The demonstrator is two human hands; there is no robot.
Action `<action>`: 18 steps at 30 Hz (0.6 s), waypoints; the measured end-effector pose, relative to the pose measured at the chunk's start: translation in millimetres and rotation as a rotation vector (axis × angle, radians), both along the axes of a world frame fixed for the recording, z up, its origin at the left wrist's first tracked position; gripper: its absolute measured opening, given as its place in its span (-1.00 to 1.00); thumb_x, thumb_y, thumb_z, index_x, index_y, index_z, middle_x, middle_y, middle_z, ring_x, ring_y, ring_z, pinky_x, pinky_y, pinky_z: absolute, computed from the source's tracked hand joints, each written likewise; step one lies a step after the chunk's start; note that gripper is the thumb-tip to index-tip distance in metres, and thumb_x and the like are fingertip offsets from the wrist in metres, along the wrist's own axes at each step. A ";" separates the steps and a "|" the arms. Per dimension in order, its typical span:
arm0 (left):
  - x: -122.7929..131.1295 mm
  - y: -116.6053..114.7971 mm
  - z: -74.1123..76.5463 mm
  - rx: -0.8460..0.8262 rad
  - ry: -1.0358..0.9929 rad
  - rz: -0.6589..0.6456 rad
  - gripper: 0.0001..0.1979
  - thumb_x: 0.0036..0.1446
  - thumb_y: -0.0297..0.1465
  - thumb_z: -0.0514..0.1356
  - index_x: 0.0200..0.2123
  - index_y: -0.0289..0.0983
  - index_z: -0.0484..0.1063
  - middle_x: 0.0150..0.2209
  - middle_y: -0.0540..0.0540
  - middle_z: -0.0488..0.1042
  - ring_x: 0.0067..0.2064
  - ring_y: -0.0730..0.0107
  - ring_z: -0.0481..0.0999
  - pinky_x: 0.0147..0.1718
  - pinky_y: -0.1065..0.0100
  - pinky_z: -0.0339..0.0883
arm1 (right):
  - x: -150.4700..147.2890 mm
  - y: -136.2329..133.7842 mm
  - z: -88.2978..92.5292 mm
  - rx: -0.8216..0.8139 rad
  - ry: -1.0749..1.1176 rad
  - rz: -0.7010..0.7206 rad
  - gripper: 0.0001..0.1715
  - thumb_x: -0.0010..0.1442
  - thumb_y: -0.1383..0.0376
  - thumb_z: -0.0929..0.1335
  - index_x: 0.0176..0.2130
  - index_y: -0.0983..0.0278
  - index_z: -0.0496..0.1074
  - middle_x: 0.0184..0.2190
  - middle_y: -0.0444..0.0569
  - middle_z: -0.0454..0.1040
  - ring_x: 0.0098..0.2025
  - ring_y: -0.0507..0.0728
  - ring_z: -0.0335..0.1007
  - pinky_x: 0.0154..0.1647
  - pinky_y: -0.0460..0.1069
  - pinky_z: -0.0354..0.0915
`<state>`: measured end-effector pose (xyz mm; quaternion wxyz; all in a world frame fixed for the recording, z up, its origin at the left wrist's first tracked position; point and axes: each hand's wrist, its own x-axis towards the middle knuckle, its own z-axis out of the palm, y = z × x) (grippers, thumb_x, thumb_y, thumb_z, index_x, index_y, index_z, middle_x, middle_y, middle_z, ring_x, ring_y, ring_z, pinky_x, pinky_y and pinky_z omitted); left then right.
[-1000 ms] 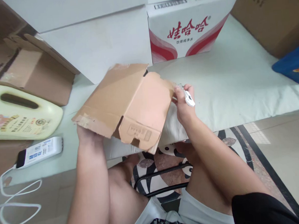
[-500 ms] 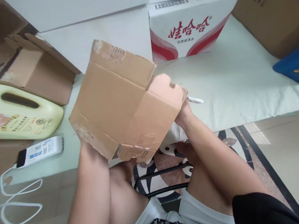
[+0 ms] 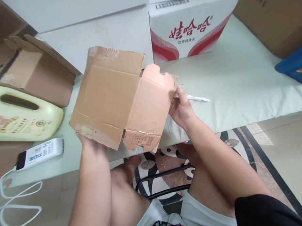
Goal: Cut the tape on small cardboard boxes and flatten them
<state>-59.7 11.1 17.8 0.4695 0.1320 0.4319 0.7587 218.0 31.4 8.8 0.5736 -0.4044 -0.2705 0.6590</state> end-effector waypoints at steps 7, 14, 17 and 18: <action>3.8 5.7 7.9 0.040 0.072 -0.039 -0.69 0.33 -0.22 0.04 -0.17 -0.25 0.51 -0.30 -0.14 0.62 -0.21 0.18 0.62 -0.13 0.21 0.45 | -3.8 -1.1 -0.9 0.008 -0.052 -0.051 -0.36 -0.20 -0.10 0.64 -0.21 0.17 0.56 -0.18 -0.06 0.67 -0.11 0.28 0.62 -0.06 0.17 0.57; 7.0 5.7 17.5 0.127 0.103 -0.149 -0.60 0.32 -0.08 0.08 -0.02 -0.18 0.53 -0.03 -0.16 0.65 0.17 0.03 0.55 0.12 0.11 0.46 | 3.4 5.8 -7.1 0.000 -0.065 -0.165 -0.47 -0.15 0.09 0.61 -0.20 0.19 0.48 -0.28 -0.10 0.64 -0.25 0.20 0.60 -0.20 0.12 0.57; 7.1 4.3 19.0 0.109 0.126 -0.166 -0.55 0.22 0.02 0.14 -0.06 -0.16 0.56 -0.03 -0.16 0.65 0.20 -0.03 0.54 0.10 0.10 0.49 | 1.7 6.3 -9.0 0.004 -0.067 -0.192 -0.48 -0.15 0.13 0.58 -0.19 0.18 0.46 -0.25 -0.11 0.64 -0.22 0.21 0.61 -0.16 0.15 0.58; 7.0 3.5 19.2 0.118 0.131 -0.180 -0.54 0.18 0.04 0.17 -0.07 -0.15 0.57 -0.03 -0.16 0.65 0.21 -0.05 0.54 0.09 0.09 0.51 | 0.8 6.1 -9.0 0.007 -0.067 -0.214 -0.50 -0.15 0.15 0.58 -0.20 0.18 0.46 -0.26 -0.12 0.64 -0.22 0.20 0.60 -0.16 0.15 0.59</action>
